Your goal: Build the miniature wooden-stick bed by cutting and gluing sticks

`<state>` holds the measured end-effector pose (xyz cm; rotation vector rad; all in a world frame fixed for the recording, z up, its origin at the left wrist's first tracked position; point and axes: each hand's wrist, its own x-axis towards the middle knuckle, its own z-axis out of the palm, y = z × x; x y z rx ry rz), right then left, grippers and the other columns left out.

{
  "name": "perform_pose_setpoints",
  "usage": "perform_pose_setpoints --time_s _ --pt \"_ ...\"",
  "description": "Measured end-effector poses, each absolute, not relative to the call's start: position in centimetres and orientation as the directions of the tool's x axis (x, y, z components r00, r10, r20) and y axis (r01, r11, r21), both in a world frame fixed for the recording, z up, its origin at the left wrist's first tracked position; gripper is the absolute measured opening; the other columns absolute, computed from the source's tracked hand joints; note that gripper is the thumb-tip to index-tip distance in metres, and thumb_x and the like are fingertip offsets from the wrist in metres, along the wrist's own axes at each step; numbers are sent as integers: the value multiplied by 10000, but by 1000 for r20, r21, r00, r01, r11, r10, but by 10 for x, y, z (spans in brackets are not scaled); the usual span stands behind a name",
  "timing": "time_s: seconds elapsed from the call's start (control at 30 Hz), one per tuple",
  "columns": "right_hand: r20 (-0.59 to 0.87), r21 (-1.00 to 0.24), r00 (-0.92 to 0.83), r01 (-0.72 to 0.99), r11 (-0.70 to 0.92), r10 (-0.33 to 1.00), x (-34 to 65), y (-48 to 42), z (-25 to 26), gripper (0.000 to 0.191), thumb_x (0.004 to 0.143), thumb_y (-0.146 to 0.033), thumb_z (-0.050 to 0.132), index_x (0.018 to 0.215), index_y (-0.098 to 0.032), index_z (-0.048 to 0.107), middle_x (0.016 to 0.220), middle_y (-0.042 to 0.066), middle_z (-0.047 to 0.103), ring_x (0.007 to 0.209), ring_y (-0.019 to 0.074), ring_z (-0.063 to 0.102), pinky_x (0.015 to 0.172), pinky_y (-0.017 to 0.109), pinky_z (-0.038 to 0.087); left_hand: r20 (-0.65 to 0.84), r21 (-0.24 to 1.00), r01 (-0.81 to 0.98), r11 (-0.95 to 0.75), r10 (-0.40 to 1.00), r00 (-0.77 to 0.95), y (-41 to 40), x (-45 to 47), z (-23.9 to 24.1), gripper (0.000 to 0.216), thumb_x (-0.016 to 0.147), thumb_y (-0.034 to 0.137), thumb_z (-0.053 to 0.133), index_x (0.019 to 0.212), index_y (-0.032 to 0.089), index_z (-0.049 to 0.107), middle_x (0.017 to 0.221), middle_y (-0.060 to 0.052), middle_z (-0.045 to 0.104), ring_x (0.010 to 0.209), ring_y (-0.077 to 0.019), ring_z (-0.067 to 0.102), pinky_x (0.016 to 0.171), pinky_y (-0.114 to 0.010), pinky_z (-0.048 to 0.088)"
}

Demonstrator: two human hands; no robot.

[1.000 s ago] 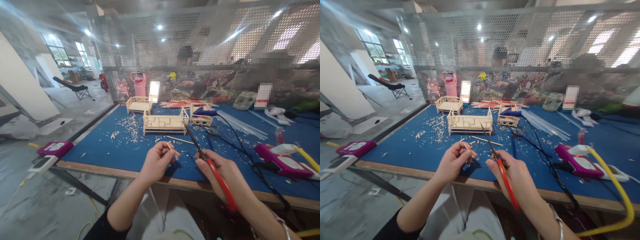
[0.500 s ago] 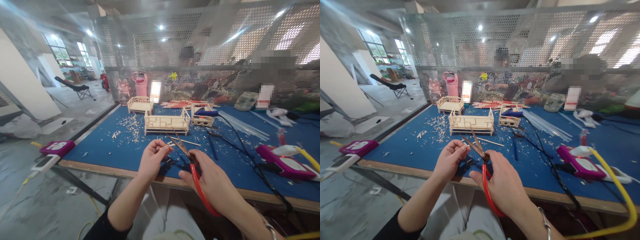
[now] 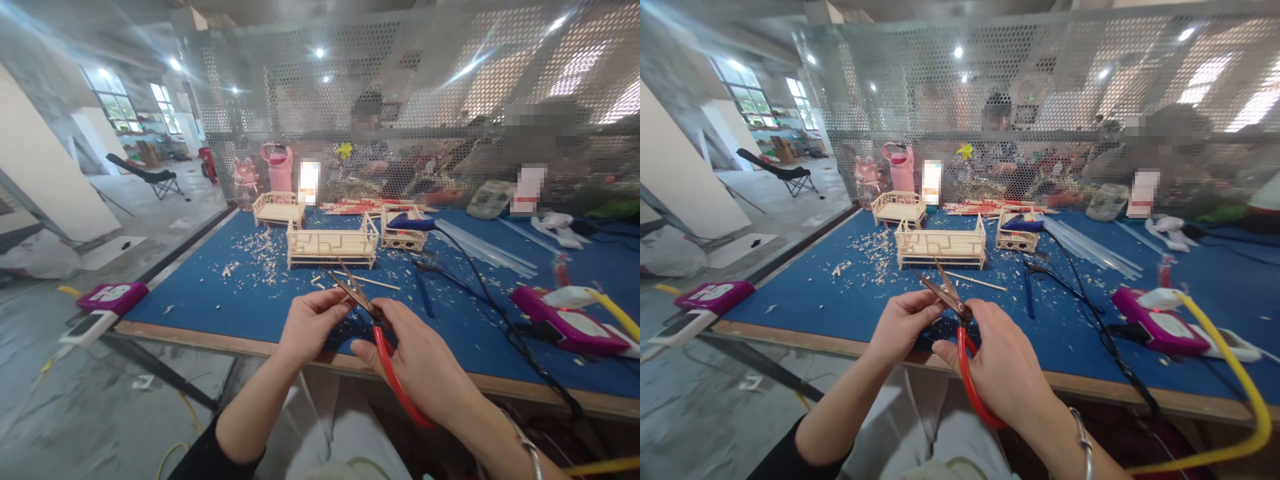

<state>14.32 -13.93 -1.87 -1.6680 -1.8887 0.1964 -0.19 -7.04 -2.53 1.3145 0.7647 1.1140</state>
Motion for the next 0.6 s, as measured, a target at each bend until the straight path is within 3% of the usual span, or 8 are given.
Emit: perform_pose_setpoints --time_s 0.33,0.6 --pt "326 -519 -6 835 184 945 141 -141 -16 388 754 -443 552 1037 -180 510 956 103 610 859 243 576 725 380 468 133 984 -147 -104 969 209 -73 0 -21 131 606 158 684 722 181 741 781 -25 730 798 -204 672 807 -315 513" --pt "370 -491 -50 837 241 928 139 -139 -18 352 748 -422 565 1003 -186 508 953 101 603 869 247 564 740 398 462 174 980 -140 -145 958 229 -75 0 -21 135 625 204 672 734 170 744 799 -38 730 799 -213 672 798 -307 515"
